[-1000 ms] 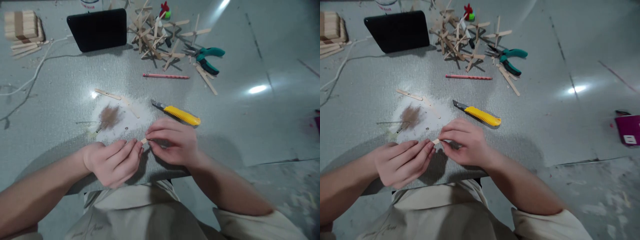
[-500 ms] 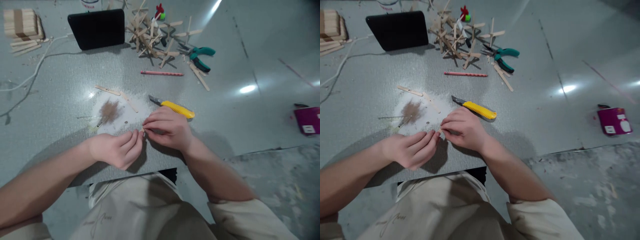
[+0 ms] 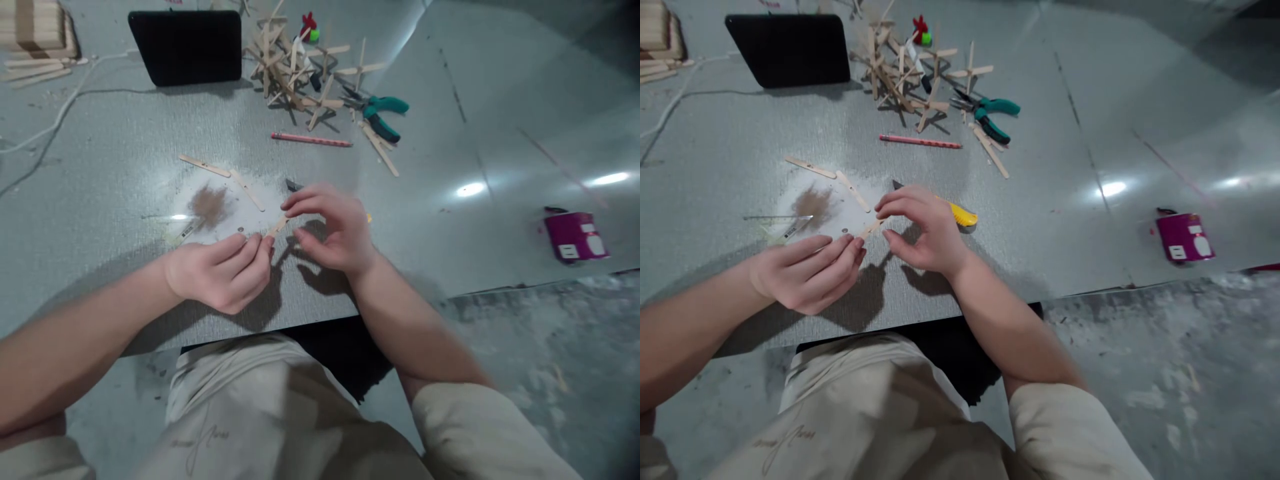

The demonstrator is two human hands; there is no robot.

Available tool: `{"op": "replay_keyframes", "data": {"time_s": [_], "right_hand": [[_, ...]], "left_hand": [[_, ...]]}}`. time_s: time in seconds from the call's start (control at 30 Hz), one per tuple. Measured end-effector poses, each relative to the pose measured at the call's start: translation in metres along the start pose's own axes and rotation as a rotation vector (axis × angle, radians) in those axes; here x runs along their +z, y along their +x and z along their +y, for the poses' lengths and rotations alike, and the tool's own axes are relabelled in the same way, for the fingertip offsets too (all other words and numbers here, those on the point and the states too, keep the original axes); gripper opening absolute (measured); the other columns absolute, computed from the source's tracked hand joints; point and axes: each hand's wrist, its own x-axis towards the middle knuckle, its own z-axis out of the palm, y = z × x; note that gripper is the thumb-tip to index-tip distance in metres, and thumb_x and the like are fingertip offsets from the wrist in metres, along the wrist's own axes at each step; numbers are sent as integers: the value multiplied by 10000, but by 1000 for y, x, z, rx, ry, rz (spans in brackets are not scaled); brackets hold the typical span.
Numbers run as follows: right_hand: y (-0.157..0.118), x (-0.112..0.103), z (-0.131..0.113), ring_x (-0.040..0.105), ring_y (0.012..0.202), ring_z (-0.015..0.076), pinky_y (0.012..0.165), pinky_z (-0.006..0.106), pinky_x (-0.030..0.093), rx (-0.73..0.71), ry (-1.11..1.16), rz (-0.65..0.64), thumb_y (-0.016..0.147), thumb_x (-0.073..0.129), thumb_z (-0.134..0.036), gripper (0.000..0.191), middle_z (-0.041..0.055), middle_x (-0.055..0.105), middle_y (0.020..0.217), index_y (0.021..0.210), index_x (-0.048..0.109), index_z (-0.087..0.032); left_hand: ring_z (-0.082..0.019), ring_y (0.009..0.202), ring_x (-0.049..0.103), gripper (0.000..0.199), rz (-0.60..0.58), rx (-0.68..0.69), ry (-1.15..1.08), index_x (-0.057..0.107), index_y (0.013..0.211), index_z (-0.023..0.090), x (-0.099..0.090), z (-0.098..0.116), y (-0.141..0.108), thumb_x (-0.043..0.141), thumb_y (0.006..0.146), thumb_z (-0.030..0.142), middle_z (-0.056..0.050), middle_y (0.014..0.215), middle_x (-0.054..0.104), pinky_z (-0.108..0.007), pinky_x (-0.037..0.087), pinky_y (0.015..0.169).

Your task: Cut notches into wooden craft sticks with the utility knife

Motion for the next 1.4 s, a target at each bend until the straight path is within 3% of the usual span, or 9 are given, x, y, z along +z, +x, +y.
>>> {"op": "replay_keyframes", "data": {"time_s": [0.17, 0.27, 0.43, 0.6, 0.73, 0.87, 0.97, 1.23, 1.4], "right_hand": [[-4, 3, 8, 715, 995, 222, 914, 427, 589, -57, -3, 8, 903, 725, -262, 78, 70, 759, 1041, 977, 719, -238], [-6, 7, 9, 721, 950, 208, 883, 404, 597, -74, 16, 30, 905, 723, -207, 44, 65, 766, 990, 945, 727, -227], [-5, 11, 8, 714, 878, 175, 851, 358, 592, -20, 74, 46, 899, 732, -165, 64, 31, 772, 910, 908, 732, -229], [0, 12, 7, 726, 782, 143, 716, 267, 588, 303, 313, 25, 899, 768, -214, 81, 18, 768, 853, 839, 715, -205], [2, 9, 5, 735, 769, 144, 707, 262, 604, 450, 340, 7, 883, 782, -206, 68, 8, 770, 833, 835, 734, -211], [2, 5, 2, 755, 762, 142, 662, 230, 626, 548, 348, 53, 871, 781, -164, 78, 11, 785, 848, 834, 742, -220], [1, 4, 1, 764, 746, 129, 641, 191, 632, 629, 378, 69, 861, 789, -147, 88, 13, 792, 860, 836, 744, -219], [1, 4, 4, 761, 682, 116, 611, 179, 653, 685, 487, 76, 874, 800, -171, 85, 13, 794, 868, 838, 739, -217], [-4, 6, 2, 774, 687, 123, 630, 191, 667, 694, 520, 89, 898, 767, -126, 133, -10, 791, 859, 955, 759, -246]], "left_hand": [[-178, 792, 783, 178, 8, 70, 167, 767, 866, 183, 1, 5, 3, 632, 969, 129, -44, 929, 798, -251, 606, 594], [-173, 817, 777, 157, -2, 10, 79, 770, 934, 188, 5, 7, 2, 627, 967, 133, -36, 936, 795, -258, 600, 624], [-158, 844, 760, 147, 91, -157, -111, 732, 997, 201, 11, 7, -6, 664, 930, 89, -24, 976, 800, -250, 562, 660], [-151, 785, 741, 119, 120, -583, -263, 682, 1042, 177, 5, 0, 5, 659, 931, 139, -58, 963, 787, -247, 570, 675], [-115, 659, 689, 87, -23, -1165, -1032, 719, 967, 187, 9, -13, 22, 685, 925, 255, -6, 807, 764, -217, 545, 613], [-129, 695, 732, 124, -20, -1420, -1517, 711, 961, 143, 20, -22, 27, 685, 918, 257, -35, 770, 769, -217, 576, 642], [-120, 683, 743, 112, -43, -1479, -1638, 725, 947, 138, 21, -25, 26, 692, 913, 240, -40, 766, 780, -193, 575, 634], [-125, 667, 734, 90, -83, -1511, -1594, 763, 887, 168, 21, -25, 29, 696, 872, 226, -25, 742, 785, -181, 553, 591], [-134, 699, 738, 121, -94, -1434, -1523, 759, 880, 159, 20, -27, 34, 684, 889, 253, -39, 782, 790, -201, 563, 630]]}}
